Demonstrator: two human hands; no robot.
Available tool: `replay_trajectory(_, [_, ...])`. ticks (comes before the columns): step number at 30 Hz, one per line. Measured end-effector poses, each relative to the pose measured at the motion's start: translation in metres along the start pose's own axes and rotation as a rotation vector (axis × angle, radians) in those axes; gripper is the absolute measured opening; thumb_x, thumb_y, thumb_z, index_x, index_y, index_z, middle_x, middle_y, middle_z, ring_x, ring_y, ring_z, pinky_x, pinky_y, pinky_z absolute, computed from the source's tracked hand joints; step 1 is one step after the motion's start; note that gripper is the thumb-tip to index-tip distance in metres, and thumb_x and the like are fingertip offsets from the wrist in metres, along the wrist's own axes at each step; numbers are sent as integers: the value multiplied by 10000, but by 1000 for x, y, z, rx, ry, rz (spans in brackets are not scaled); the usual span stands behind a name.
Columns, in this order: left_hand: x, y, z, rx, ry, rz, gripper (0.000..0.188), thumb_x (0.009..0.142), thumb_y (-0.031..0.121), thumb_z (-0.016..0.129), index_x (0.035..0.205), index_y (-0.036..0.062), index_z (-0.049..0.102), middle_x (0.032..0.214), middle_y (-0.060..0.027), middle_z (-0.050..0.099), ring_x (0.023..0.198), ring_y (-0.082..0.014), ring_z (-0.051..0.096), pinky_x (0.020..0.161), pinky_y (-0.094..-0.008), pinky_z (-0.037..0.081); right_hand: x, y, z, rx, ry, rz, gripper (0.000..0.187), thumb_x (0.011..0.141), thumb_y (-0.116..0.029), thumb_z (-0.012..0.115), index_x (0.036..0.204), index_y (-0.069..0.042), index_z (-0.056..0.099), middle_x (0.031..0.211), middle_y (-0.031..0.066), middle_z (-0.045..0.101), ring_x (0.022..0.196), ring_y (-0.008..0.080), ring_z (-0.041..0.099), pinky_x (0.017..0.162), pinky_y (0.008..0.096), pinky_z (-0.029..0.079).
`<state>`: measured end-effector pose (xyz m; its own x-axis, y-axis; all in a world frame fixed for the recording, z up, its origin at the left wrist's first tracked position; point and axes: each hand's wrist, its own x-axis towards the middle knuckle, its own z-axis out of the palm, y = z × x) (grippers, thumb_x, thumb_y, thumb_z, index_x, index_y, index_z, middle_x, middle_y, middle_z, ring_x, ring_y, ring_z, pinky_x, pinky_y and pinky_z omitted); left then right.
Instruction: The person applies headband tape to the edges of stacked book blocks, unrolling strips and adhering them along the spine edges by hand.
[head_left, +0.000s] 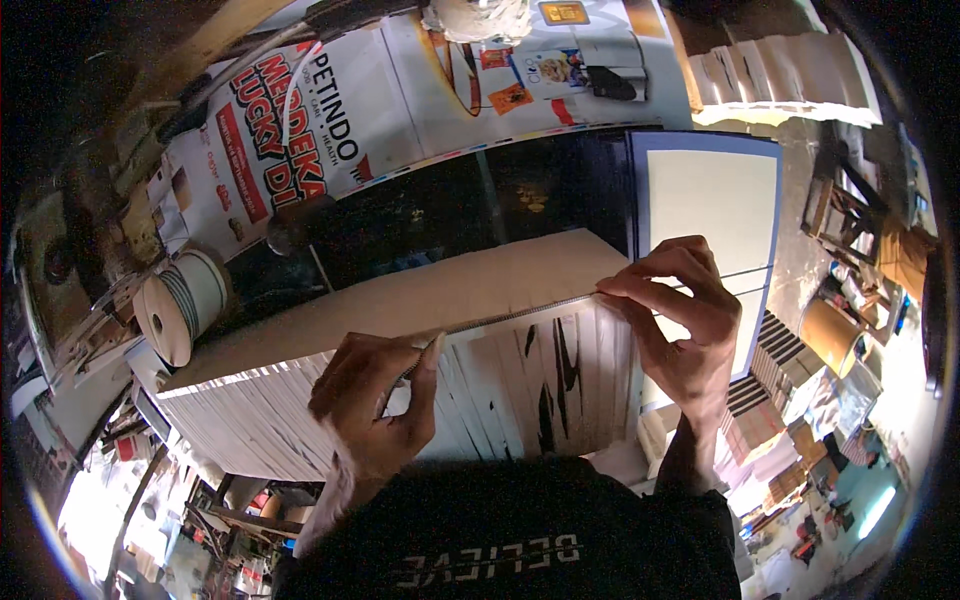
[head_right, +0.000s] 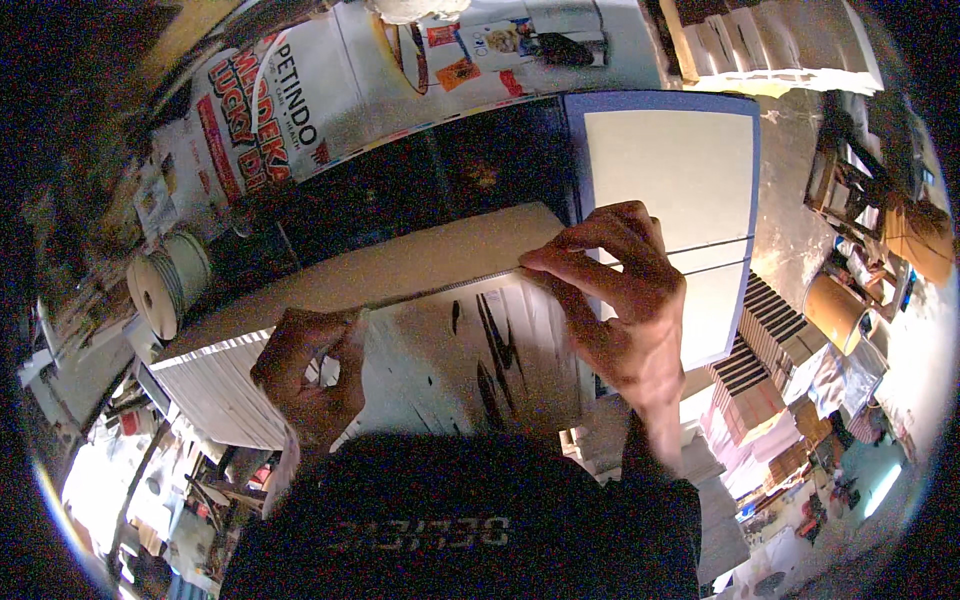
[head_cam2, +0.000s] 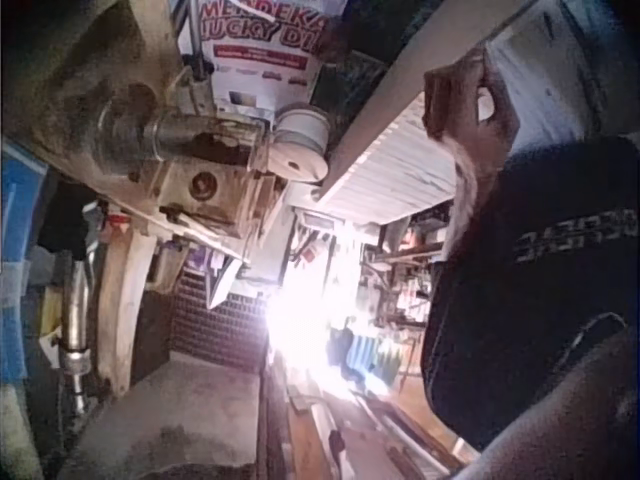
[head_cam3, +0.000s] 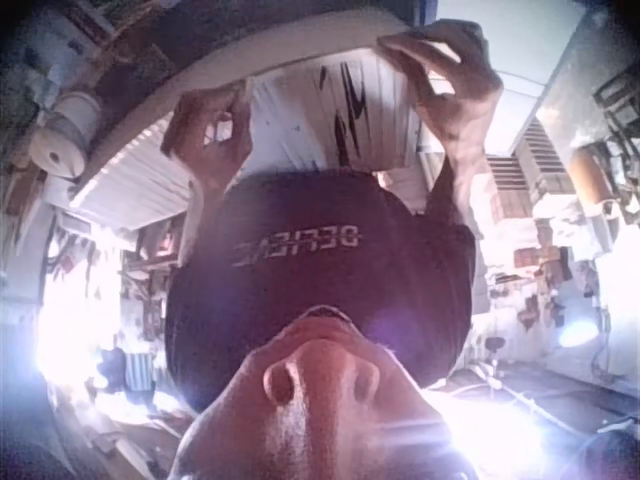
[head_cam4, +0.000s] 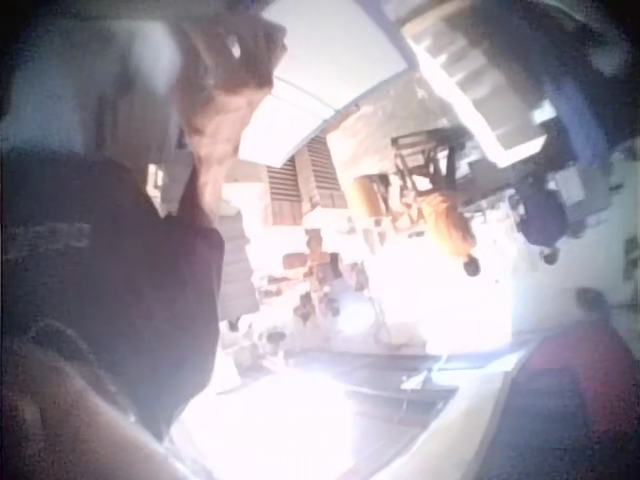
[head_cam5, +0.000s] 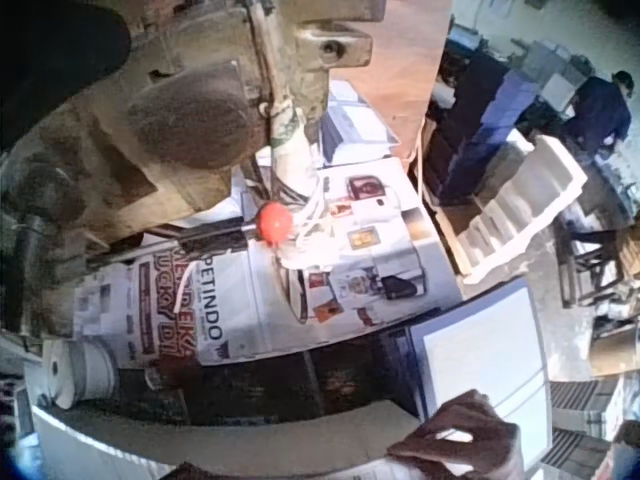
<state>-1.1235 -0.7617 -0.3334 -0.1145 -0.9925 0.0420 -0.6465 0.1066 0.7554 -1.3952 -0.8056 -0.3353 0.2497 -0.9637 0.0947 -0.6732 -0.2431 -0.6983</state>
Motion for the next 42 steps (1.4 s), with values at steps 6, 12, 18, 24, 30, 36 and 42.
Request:
replay_trajectory(6, [-5, -3, 1, 21, 8, -21, 172, 775, -15, 742, 934, 42, 709, 834, -91, 717, 768, -191, 692, 644, -296, 524, 3, -3, 4, -17, -20, -22, 300, 624, 47, 826, 886, -84, 764, 822, 33, 689, 843, 214, 620, 771, 355, 479])
replay_trajectory(12, [-6, -5, 1, 20, -19, 1, 162, 766, 1, 751, 912, 52, 703, 830, -77, 712, 766, -184, 688, 648, -309, 536, 4, -6, 8, -2, -13, -49, 303, 612, 51, 824, 879, -76, 759, 821, 37, 688, 860, 212, 613, 766, 359, 484])
replay_trajectory(18, [-10, -9, 5, 24, 47, 9, 178, 763, -2, 752, 923, 62, 707, 861, -80, 714, 785, -193, 694, 672, -307, 547, 8, -10, 17, 62, -47, -61, 313, 618, 52, 826, 886, -97, 765, 825, 25, 685, 850, 212, 608, 744, 352, 489])
replay_trajectory(24, [-6, -8, 3, 39, 15, 23, 236, 766, -7, 749, 990, 65, 723, 862, -77, 712, 787, -195, 689, 652, -304, 543, 9, -21, 31, 116, -44, -72, 335, 605, 62, 829, 890, -102, 765, 809, 18, 665, 838, 208, 607, 736, 343, 488])
replay_trajectory(30, [-7, -8, 1, 42, -15, 19, 211, 763, 2, 751, 963, 61, 720, 864, -71, 710, 776, -192, 677, 632, -303, 541, 16, -34, 42, 156, -99, -106, 351, 588, 91, 805, 890, -83, 763, 796, 26, 653, 824, 216, 612, 710, 342, 482])
replay_trajectory(36, [-12, -12, 6, 65, 44, 49, 165, 769, 9, 761, 919, 51, 706, 830, -70, 685, 760, -179, 668, 606, -305, 539, 11, -42, 58, 182, -124, -98, 370, 581, -13, 752, 941, -94, 733, 848, 53, 637, 843, 282, 604, 804, 423, 460])
replay_trajectory(42, [-18, -9, -5, 144, 15, 84, 177, 774, 33, 788, 928, 45, 702, 804, -77, 683, 679, -140, 659, 527, -284, 520, 13, -50, 60, 138, -88, -97, 314, 621, 75, 809, 899, -61, 758, 805, 47, 660, 791, 212, 616, 688, 338, 485])
